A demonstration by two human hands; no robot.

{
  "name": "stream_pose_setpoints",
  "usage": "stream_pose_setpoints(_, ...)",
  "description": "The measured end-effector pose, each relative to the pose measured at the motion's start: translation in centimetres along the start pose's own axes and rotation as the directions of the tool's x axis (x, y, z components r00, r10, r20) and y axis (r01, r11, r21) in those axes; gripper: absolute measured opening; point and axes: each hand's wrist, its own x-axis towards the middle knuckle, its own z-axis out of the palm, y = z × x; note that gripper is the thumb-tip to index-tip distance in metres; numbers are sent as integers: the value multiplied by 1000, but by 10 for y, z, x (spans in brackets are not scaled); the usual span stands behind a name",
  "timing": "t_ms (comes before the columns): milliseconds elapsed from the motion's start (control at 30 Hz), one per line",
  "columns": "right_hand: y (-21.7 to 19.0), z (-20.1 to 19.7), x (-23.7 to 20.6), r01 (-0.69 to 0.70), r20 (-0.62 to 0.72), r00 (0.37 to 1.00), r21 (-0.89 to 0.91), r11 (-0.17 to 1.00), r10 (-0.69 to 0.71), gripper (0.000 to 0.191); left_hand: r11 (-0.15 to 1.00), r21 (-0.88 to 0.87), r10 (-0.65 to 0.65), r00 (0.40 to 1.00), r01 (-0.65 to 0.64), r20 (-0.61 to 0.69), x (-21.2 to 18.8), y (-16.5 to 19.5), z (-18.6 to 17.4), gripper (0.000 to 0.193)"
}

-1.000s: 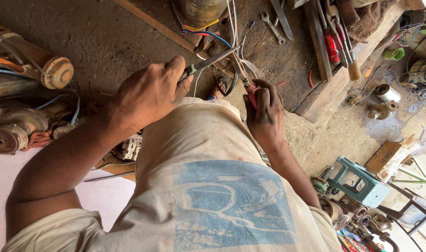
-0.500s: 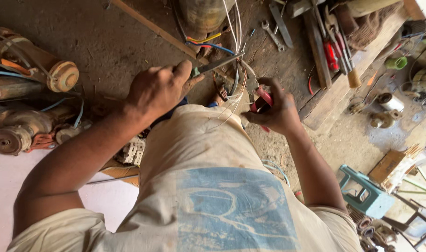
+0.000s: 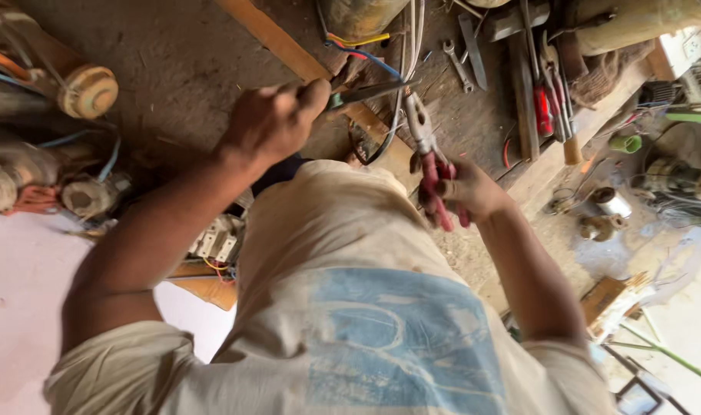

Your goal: The person strips the insulation from several colored wires using pliers, then twists the exposed copper strands together. They wrap the connection with black electrical tape and place the finished assembly into a metal can.

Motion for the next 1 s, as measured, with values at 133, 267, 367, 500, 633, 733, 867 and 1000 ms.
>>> stream_pose_setpoints(133, 17, -11, 15, -98, 196, 979, 247, 964, 49, 80, 1000, 18, -10, 1000, 10, -12, -7, -1, 12, 14)
stream_pose_setpoints(267, 17, 1, 8, 321, -119, 925, -262, 910, -361, 47, 997, 22, -73, 996, 72, 46, -17, 8, 8, 16)
stream_pose_setpoints(367, 20, 16, 3, 367, -206, 844, -451, 814, -495, 41, 996, -8, -93, 995, 93, 41, -19, 15, 5, 12)
stream_pose_setpoints(500, 32, 29, 5, 393, -260, 791, -478, 786, -554, 40, 997, 60, -44, 999, 45, -19, -21, 13, 5, 13)
stream_pose_setpoints(633, 40, 24, 18, -425, 436, 894, 755, 498, 103, 43, 993, 105, -52, 999, 51, 5, -21, 2, 11, 12)
stream_pose_setpoints(733, 38, 13, 21, -243, 339, 940, 747, 619, -41, 41, 998, 56, -25, 998, 28, -55, -18, -2, 18, 15)
stream_pose_setpoints(867, 27, 4, 1, 172, 121, 978, 4, 985, -171, 16, 998, 11, -59, 998, 59, -12, -27, 3, 18, 12)
stream_pose_setpoints(1000, 13, 10, -3, 37, 12, 999, 12, 999, -37, 9, 997, 3, -73, 997, 73, 18, -27, 8, 11, 6)
